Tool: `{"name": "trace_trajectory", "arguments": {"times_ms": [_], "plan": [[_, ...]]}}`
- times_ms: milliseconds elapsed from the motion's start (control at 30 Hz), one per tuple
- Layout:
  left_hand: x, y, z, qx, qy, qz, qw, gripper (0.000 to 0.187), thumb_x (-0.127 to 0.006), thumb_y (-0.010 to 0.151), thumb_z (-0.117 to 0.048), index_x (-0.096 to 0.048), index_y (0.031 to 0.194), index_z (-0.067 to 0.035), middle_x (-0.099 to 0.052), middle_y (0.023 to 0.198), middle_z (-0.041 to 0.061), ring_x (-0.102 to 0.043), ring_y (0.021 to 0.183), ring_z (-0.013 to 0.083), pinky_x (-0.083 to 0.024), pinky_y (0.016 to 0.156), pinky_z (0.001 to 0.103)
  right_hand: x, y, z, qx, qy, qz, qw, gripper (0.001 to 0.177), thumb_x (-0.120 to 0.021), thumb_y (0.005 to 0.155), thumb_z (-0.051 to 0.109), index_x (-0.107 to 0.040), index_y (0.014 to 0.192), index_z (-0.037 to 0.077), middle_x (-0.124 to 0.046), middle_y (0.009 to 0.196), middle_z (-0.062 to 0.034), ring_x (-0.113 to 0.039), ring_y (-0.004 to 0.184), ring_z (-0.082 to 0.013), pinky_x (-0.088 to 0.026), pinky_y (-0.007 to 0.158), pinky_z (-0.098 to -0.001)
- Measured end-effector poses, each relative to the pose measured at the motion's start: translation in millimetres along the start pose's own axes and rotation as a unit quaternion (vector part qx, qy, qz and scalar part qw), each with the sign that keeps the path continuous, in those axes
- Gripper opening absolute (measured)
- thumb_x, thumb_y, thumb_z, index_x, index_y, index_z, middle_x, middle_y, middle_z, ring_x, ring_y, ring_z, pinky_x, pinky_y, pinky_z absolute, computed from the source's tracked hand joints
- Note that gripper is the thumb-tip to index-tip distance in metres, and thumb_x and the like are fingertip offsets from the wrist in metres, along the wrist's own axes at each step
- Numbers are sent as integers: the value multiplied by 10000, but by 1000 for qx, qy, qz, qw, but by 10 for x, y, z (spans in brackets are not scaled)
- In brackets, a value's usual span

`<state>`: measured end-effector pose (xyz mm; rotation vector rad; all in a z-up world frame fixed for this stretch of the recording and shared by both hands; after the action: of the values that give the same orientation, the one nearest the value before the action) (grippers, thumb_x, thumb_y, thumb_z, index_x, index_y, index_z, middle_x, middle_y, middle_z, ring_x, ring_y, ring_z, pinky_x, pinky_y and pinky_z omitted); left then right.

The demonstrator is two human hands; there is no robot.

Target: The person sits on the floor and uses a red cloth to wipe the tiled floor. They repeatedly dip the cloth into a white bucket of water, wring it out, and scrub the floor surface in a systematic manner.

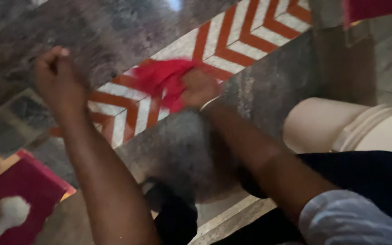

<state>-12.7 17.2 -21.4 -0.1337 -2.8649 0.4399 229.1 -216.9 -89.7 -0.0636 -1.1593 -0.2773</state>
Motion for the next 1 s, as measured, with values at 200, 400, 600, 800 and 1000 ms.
{"name": "trace_trajectory", "arguments": {"times_ms": [200,400,600,800,1000], "plan": [[-251,-29,32,4,27,29,999,180,-709,1026,-179,-676,1159,-61,-658,1001,6,-591,843,95,-502,749,273,759,-127,-2652,-285,-305,-211,884,544,-645,955,362,-603,1338,-22,-589,1327,-315,-525,1200,-497,-404,1014,-575],[-569,-306,150,-24,154,140,978,273,-721,978,-237,-654,1105,-5,-666,979,76,-614,890,185,-495,813,351,1029,-61,-3182,-433,-245,-216,840,680,-674,828,440,-566,1275,-60,-490,1360,-388,-433,1250,-596,-373,982,-631],[-852,-484,428,-40,159,107,981,299,-729,975,-265,-707,1044,25,-707,1011,163,-672,937,272,-506,871,407,221,147,-2404,-380,-219,-92,894,396,-542,1040,377,-662,1117,8,-641,1243,-274,-544,1227,-465,-396,1108,-562],[-1038,-1397,-483,202,-39,190,960,371,-656,966,-305,-584,1239,-63,-659,1168,89,-636,1006,184,-500,799,362,163,653,-452,-72,-3,74,995,240,-565,954,280,-645,983,56,-676,980,-206,-652,938,-405,-500,840,-544],[-389,-2442,-2089,81,-76,177,978,316,-666,992,-289,-634,1194,-47,-690,1073,73,-633,941,145,-532,825,308,2159,76,1164,-89,396,70,911,370,-472,1083,327,-681,1180,38,-700,1172,-186,-652,1112,-326,-488,991,-409]]}}
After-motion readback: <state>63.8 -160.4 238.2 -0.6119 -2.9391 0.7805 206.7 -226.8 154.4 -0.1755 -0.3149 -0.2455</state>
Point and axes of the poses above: each hand's wrist, its own y-axis towards the middle knuckle, its own x-axis out of the back of the hand, z = x × y, the point moved 2 cm from there along y, towards the middle knuckle
